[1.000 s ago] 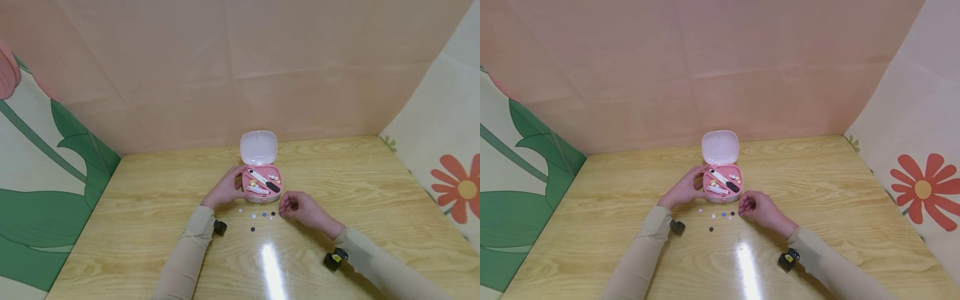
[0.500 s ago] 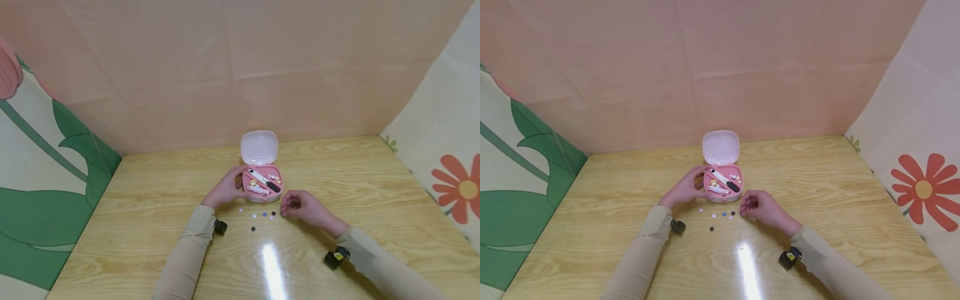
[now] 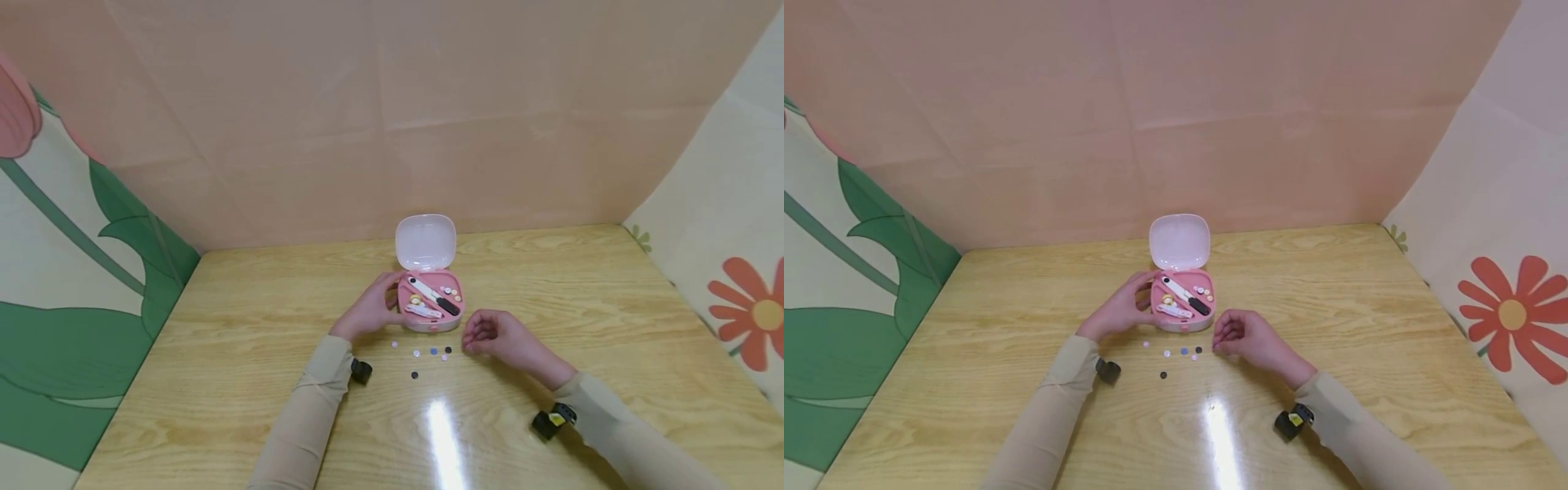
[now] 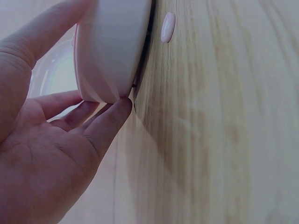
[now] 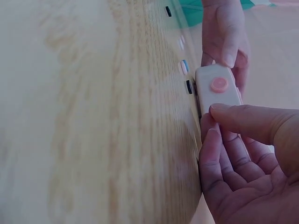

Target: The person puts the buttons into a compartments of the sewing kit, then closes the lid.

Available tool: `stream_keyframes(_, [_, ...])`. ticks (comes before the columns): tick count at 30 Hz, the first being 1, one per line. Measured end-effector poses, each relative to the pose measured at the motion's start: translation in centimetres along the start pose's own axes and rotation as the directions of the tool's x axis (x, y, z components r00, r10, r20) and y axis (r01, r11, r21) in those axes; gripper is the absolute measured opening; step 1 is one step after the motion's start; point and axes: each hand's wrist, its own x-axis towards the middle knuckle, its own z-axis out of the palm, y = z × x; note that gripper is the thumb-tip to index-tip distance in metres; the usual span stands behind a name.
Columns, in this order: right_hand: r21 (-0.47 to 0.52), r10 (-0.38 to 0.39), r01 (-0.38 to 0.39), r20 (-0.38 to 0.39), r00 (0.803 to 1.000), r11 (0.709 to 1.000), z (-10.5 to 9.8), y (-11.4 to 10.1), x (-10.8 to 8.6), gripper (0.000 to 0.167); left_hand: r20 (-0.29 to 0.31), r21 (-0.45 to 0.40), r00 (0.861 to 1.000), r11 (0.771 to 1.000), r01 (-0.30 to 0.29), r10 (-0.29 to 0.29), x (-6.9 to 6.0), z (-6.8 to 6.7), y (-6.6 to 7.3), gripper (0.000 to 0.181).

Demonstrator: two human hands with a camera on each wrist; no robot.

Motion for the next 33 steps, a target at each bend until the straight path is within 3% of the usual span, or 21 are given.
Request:
stream_keyframes(6, [0.006,0.003,-0.003,-0.007,1.0,1.0,-0.3,0.3,0.3,0.021,0.006,-0.013,1.0,1.0,-0.005,0.005,0.0,0.0,0.1,0.093])
stream_keyframes(11, [0.005,-0.017,0.017,-0.022,1.0,1.0,-0.8,0.3,0.5,0.019,0.021,-0.037,1.0,0.999,-0.005,0.006,-0.4,-0.1,1.5,0.09])
stream_keyframes(24, [0.067,-0.014,0.021,-0.102,0.995,0.998,-2.7,-1.5,1.5,0.023,0.023,-0.047,1.0,0.999,0.016,-0.015,-1.1,-0.3,2.8,0.089])
stream_keyframes(29, [0.074,0.032,-0.022,-0.133,0.991,0.997,-3.3,-1.4,2.3,0.025,0.033,-0.035,0.999,0.999,0.006,-0.005,-1.1,-0.3,3.0,0.09])
stream_keyframes(33, [0.077,0.048,-0.037,-0.158,0.986,0.996,-3.7,-1.3,3.1,0.026,0.011,-0.014,1.0,1.0,0.004,-0.004,-0.5,-0.1,1.4,0.092])
